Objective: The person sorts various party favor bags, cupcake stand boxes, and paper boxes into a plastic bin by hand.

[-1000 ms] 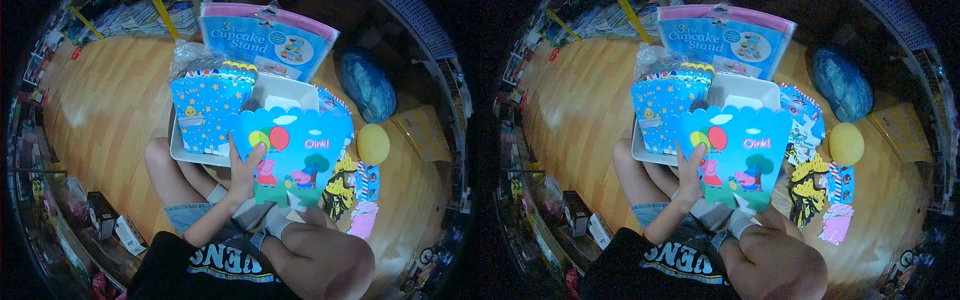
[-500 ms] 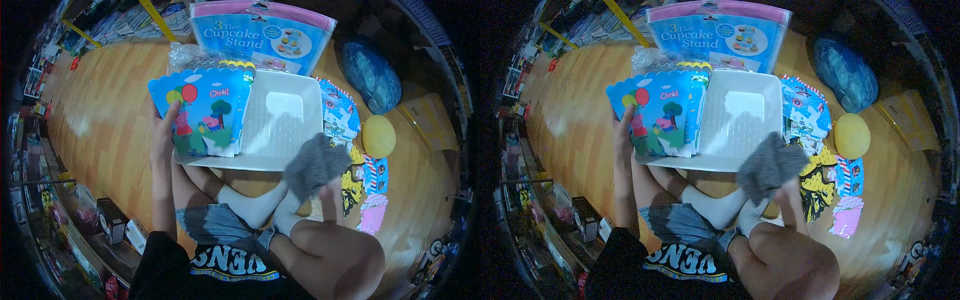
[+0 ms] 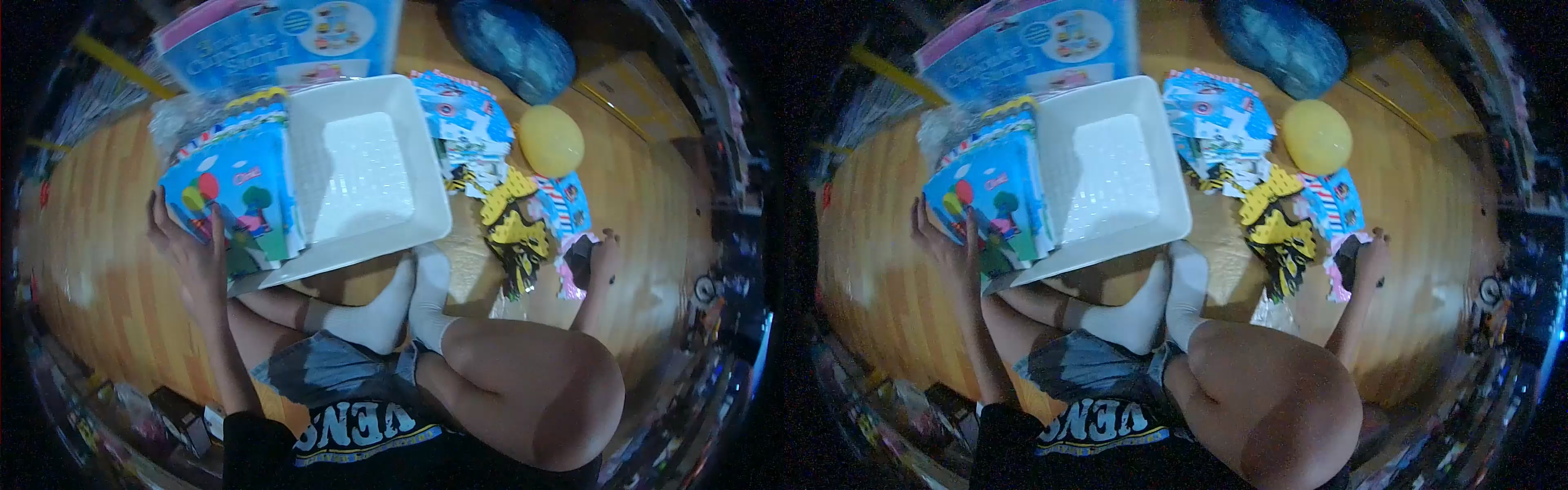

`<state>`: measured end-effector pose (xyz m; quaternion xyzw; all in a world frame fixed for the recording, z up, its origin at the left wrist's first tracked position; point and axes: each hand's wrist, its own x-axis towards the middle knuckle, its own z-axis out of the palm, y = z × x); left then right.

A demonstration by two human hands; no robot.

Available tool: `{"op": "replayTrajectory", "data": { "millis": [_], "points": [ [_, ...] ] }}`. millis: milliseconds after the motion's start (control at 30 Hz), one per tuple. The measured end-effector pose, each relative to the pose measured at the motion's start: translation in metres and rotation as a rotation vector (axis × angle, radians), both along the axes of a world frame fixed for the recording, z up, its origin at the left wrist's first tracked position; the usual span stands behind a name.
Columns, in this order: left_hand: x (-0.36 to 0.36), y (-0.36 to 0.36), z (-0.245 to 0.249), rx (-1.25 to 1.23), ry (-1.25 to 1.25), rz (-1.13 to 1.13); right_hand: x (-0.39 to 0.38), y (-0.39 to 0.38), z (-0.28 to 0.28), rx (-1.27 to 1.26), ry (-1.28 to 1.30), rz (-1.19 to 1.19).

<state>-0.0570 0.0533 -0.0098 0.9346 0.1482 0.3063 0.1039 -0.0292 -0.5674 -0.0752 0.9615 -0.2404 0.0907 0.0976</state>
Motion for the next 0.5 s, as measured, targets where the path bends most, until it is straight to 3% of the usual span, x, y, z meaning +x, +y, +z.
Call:
{"op": "replayTrajectory", "data": {
  "millis": [67, 167, 267, 300, 367, 433, 500],
  "points": [
    [0.012, -0.014, 0.014, -0.027, -0.068, -0.126, 0.002, -0.053, -0.036, -0.074, -0.021, -0.032],
    [0.031, -0.021, 0.022, 0.143, -0.093, -0.306, 0.016, -0.111, -0.088, 0.638, 0.432, -0.081],
    [0.059, -0.006, 0.002, 0.184, -0.044, -0.347, 0.022, -0.074, -0.095, 0.618, 0.332, -0.285],
    [0.063, -0.001, -0.009, 0.187, -0.044, -0.345, 0.024, -0.073, -0.101, 0.620, 0.333, -0.282],
    [0.067, 0.002, -0.021, 0.233, 0.219, -0.316, 0.023, -0.076, -0.122, 0.528, 0.202, -0.319],
    [0.064, 0.001, -0.016, 0.284, 0.193, -0.308, 0.027, -0.077, -0.141, 0.611, 0.219, -0.298],
    [0.064, 0.001, -0.015, 0.276, 0.189, -0.317, 0.038, -0.073, -0.154, 0.261, 0.268, -0.360]
  ]
}}
